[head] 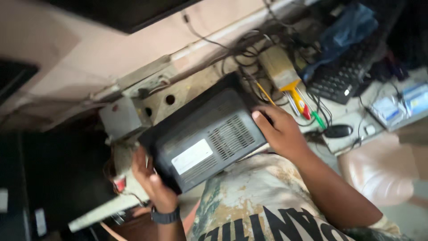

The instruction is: The person uses a yellow screwdriver to remove screws from a black computer case, then removes the side panel. They use a brush to clean the inside of the panel and the exterior of the case.

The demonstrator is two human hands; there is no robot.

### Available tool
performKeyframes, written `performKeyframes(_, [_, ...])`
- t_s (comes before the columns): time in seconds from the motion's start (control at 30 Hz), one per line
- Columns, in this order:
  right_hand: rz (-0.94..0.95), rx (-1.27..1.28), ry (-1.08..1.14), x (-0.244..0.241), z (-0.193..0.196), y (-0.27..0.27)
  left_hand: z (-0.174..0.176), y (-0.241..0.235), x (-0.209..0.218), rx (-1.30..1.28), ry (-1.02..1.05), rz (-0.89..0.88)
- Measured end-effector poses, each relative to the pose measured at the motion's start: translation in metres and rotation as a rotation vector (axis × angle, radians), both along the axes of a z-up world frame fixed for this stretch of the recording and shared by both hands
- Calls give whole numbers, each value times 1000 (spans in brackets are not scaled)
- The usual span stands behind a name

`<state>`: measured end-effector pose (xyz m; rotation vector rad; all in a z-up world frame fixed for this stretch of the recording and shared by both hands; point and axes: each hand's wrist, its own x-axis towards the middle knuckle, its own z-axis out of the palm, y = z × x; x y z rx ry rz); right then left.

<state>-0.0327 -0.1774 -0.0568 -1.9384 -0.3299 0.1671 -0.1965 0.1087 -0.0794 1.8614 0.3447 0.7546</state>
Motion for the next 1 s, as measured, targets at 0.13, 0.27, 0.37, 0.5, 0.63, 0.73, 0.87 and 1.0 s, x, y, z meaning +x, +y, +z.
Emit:
performKeyframes(0.13, [64,-195,109,7,17,1,-1,-13,6,37,74,-20])
performKeyframes(0.27, [43,-129,211,13,21,3,3,-22,15,-17,119,-58])
performKeyframes(0.37, [53,-49,273,14,15,2,5,-24,17,-196,65,-80])
performKeyframes(0.5, [120,158,371,23,13,-3,5,-27,18,-302,-25,-89])
performKeyframes(0.63, [275,364,475,22,18,-1,9,-27,19,-554,-162,-132])
performKeyframes(0.73, [286,359,456,22,20,3,13,-30,18,-609,-203,-138])
performKeyframes(0.87, [231,450,552,24,12,3,19,-31,23,-625,-222,-120])
performKeyframes(1.0, [159,517,711,29,-1,-8,26,-24,31,-692,-203,-130])
